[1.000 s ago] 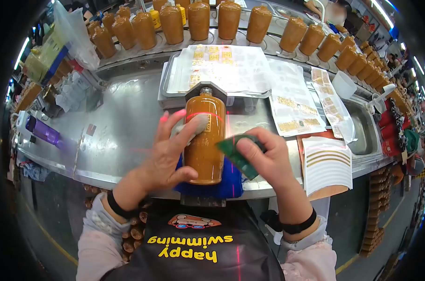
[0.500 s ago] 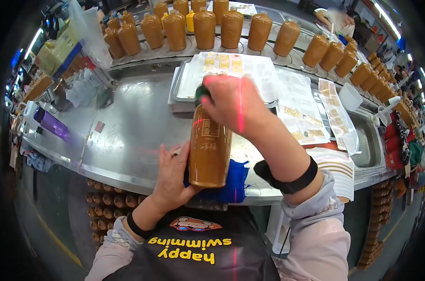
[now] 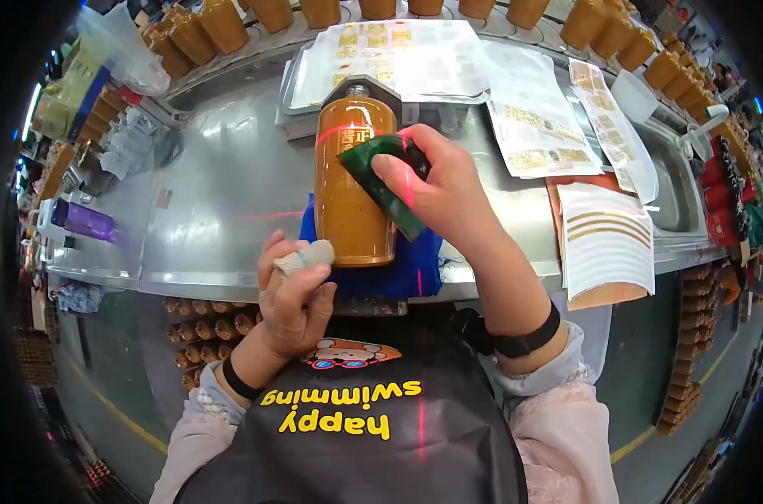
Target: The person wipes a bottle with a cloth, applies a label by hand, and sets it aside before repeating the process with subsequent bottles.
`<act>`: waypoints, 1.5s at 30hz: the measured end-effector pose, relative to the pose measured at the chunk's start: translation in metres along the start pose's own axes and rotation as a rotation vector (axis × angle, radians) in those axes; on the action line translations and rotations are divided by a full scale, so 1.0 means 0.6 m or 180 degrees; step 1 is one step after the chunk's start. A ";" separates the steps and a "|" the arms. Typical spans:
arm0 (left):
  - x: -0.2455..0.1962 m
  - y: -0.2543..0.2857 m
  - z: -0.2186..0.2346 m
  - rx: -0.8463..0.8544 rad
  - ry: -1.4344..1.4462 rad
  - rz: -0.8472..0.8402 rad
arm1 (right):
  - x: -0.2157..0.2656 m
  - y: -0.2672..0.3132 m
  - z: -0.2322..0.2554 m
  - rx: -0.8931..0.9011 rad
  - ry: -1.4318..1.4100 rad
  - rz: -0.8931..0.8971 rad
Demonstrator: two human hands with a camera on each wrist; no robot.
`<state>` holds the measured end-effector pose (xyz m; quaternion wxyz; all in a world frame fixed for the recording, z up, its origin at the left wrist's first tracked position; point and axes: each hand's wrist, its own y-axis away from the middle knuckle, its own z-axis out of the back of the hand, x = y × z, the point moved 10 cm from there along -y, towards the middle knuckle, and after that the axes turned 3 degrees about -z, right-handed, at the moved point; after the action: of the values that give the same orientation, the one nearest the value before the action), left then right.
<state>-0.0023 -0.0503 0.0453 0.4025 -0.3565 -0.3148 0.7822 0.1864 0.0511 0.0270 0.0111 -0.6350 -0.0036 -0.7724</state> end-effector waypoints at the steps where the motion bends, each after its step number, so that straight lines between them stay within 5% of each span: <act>1: -0.012 -0.014 -0.007 0.0156 -0.0016 -0.0196 | 0.003 0.000 0.001 -0.0009 0.0022 0.0080; 8: -0.065 -0.081 -0.070 0.0825 -0.0197 -0.0835 | 0.006 -0.001 -0.002 -0.0073 -0.0076 0.0298; 15: 0.042 -0.001 0.011 -0.0188 0.0271 0.0822 | 0.006 -0.003 0.003 -0.0105 0.0085 0.0250; 17: 0.049 0.008 0.007 0.0033 0.0191 0.0975 | 0.012 -0.001 0.006 -0.0042 0.0230 0.0140; 19: 0.054 0.009 -0.007 0.0284 0.0126 0.0995 | 0.057 0.002 0.009 -0.0090 0.0584 0.0785; 22: 0.063 0.000 -0.032 0.0587 0.0006 0.1106 | 0.132 0.001 -0.047 0.0761 0.1863 0.1679; 23: 0.065 -0.005 -0.037 0.0633 -0.0090 0.1067 | 0.129 -0.016 -0.060 0.1146 0.1799 0.1212; 25: 0.069 -0.009 -0.044 0.0740 -0.0281 0.1024 | 0.125 -0.078 -0.026 0.0415 0.1752 0.0917; 27: 0.078 -0.005 -0.051 0.0753 -0.0068 0.1122 | 0.207 -0.046 -0.010 -0.1050 0.3396 0.2777; 30: 0.091 -0.006 -0.056 0.0751 0.0135 0.1204 | 0.206 0.044 -0.092 0.0190 0.3067 0.3133; 33: 0.093 0.008 -0.061 0.0751 0.0109 0.1124 | 0.145 0.020 -0.086 0.1600 0.1166 0.2053; 35: 0.096 -0.001 -0.057 0.0766 0.0131 0.1085 | 0.096 -0.064 0.007 0.0022 0.1017 0.1221; 36: 0.091 -0.008 -0.053 0.0850 -0.0064 0.0998 | 0.138 -0.042 0.041 -0.0966 0.2145 0.1865; 39: 0.056 -0.038 -0.027 0.0968 -0.0631 0.0608 | 0.135 0.000 -0.002 0.0249 0.1163 0.1539; 42: 0.021 -0.059 -0.017 0.0865 -0.0817 -0.0041 | 0.088 0.002 0.029 -0.0140 0.0869 0.1045; 45: 0.085 -0.023 -0.029 0.0558 -0.0154 0.0955 | 0.049 0.010 0.048 -0.0271 0.0359 0.0529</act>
<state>-0.0041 0.0033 0.0310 0.3031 -0.3441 -0.1982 0.8663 0.2089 0.0455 0.0610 0.0483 -0.5885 0.0825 -0.8028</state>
